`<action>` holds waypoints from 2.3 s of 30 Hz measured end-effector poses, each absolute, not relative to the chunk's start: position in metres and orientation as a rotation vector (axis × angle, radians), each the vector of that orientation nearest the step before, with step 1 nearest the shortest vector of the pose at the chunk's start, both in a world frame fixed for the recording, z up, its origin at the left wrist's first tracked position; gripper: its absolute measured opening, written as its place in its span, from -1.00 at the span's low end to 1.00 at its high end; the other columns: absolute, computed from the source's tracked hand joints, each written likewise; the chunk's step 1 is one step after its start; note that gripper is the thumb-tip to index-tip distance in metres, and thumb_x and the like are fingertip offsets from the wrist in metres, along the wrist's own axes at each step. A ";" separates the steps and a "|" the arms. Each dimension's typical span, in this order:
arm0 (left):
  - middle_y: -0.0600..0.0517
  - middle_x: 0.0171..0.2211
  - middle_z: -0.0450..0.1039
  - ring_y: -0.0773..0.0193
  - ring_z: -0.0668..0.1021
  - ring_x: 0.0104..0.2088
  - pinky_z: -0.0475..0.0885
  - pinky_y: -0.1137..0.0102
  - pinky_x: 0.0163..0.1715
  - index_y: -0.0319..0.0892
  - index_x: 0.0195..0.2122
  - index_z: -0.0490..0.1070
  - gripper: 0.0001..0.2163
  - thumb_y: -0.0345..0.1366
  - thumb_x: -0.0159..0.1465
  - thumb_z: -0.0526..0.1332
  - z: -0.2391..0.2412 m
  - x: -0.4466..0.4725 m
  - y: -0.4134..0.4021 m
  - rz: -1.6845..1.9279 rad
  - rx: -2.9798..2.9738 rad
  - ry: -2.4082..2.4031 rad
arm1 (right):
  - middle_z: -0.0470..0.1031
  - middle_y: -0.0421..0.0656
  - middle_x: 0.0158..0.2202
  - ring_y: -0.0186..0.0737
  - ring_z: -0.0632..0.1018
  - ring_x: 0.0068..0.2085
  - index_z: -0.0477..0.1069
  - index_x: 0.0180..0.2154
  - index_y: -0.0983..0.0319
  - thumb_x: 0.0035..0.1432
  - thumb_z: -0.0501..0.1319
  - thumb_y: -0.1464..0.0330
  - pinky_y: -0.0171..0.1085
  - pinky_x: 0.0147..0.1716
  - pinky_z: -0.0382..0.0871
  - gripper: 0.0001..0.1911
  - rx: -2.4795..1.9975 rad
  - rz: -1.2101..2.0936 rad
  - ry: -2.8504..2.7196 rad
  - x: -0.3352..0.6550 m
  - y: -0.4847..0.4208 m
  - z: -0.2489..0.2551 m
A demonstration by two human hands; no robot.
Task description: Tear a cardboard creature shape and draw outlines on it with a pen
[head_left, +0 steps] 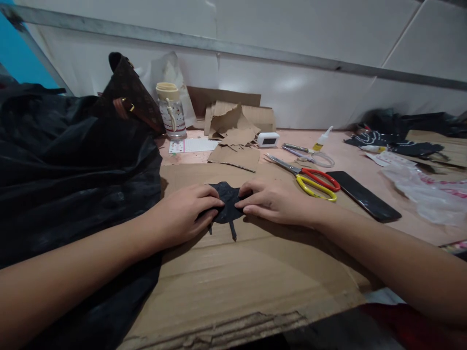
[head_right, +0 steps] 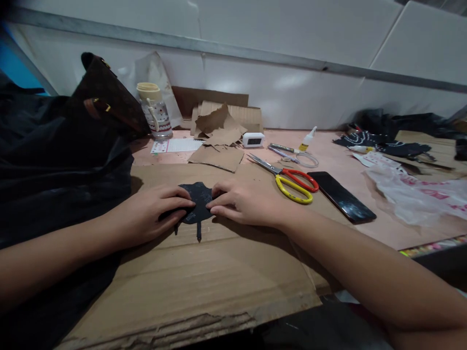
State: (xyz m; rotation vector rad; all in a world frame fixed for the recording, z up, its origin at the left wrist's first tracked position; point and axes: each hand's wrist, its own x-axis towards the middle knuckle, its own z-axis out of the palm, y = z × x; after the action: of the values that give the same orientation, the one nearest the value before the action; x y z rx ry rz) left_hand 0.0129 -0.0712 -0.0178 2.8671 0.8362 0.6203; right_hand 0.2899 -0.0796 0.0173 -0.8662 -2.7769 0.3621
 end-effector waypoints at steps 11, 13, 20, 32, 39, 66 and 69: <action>0.02 -0.13 0.65 0.12 0.63 -0.11 0.48 0.29 -0.06 -0.04 -0.13 0.62 -0.70 -0.03 0.39 0.15 -0.009 -0.001 -0.054 0.644 2.329 1.028 | 0.60 -0.06 0.02 -0.11 0.61 -0.01 0.64 -0.26 0.19 0.44 0.12 0.18 -0.20 0.00 0.45 -0.62 -0.984 0.476 -2.644 0.294 -0.080 0.019; 0.01 -0.10 0.60 0.10 0.59 -0.06 0.45 0.27 0.00 -0.03 -0.10 0.62 -0.72 -0.03 0.36 0.21 -0.013 -0.005 -0.046 0.664 2.369 1.015 | 0.61 -0.06 0.02 -0.10 0.61 0.00 0.64 -0.27 0.19 0.44 0.12 0.19 -0.19 0.00 0.45 -0.62 -0.984 0.475 -2.631 0.295 -0.079 0.018; -0.05 -0.11 0.49 0.03 0.51 -0.05 0.41 0.19 -0.01 -0.04 -0.08 0.59 -0.63 0.10 0.26 0.31 -0.017 -0.003 -0.045 0.596 2.522 1.009 | 0.59 0.01 0.09 -0.07 0.59 0.07 0.60 -0.03 0.21 0.45 0.10 0.26 -0.09 0.11 0.45 -0.68 -0.892 0.317 -2.624 0.289 -0.077 0.007; -0.06 -0.17 0.51 0.01 0.54 -0.12 0.39 0.20 -0.12 -0.07 -0.10 0.63 -0.67 0.04 0.29 0.32 -0.012 0.000 -0.052 0.553 2.686 1.048 | 0.60 0.04 0.13 0.06 0.53 0.22 0.54 0.11 0.23 0.44 0.12 0.12 0.09 0.31 0.29 -0.57 -0.753 0.310 -2.747 0.280 -0.084 0.005; 0.00 -0.28 0.61 0.10 0.59 -0.24 0.37 0.30 -0.25 -0.10 -0.23 0.62 -0.74 -0.01 0.30 0.33 -0.014 -0.001 -0.054 0.563 2.726 1.100 | 0.67 -0.04 -0.20 -0.05 0.64 -0.08 0.61 -0.22 0.16 0.44 0.13 0.17 -0.05 0.12 0.42 -0.67 -0.851 0.293 -2.685 0.285 -0.090 0.015; 0.02 -0.41 0.67 0.14 0.65 -0.48 0.30 0.33 -0.56 -0.10 -0.18 0.66 -0.79 -0.23 0.39 0.21 -0.004 -0.005 -0.068 0.360 3.246 0.936 | 0.51 0.11 0.22 0.06 0.45 0.29 0.44 0.21 0.31 0.41 0.17 0.11 -0.01 0.25 0.33 -0.49 -0.872 0.293 -2.825 0.272 -0.096 0.017; 0.05 -0.42 0.67 0.14 0.66 -0.49 0.31 0.32 -0.57 -0.10 -0.20 0.66 -0.80 -0.25 0.39 0.21 -0.003 -0.003 -0.068 0.402 3.259 0.923 | 0.62 0.07 0.08 0.00 0.59 0.13 0.52 0.09 0.31 0.45 0.11 0.12 -0.04 0.24 0.34 -0.55 -0.839 0.261 -2.808 0.275 -0.096 0.019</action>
State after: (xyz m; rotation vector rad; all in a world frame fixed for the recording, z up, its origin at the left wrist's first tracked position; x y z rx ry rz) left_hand -0.0029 -0.0676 -0.0035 3.2591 0.9234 0.4023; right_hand 0.2752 -0.0964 0.0194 -0.8392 -2.8077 0.2613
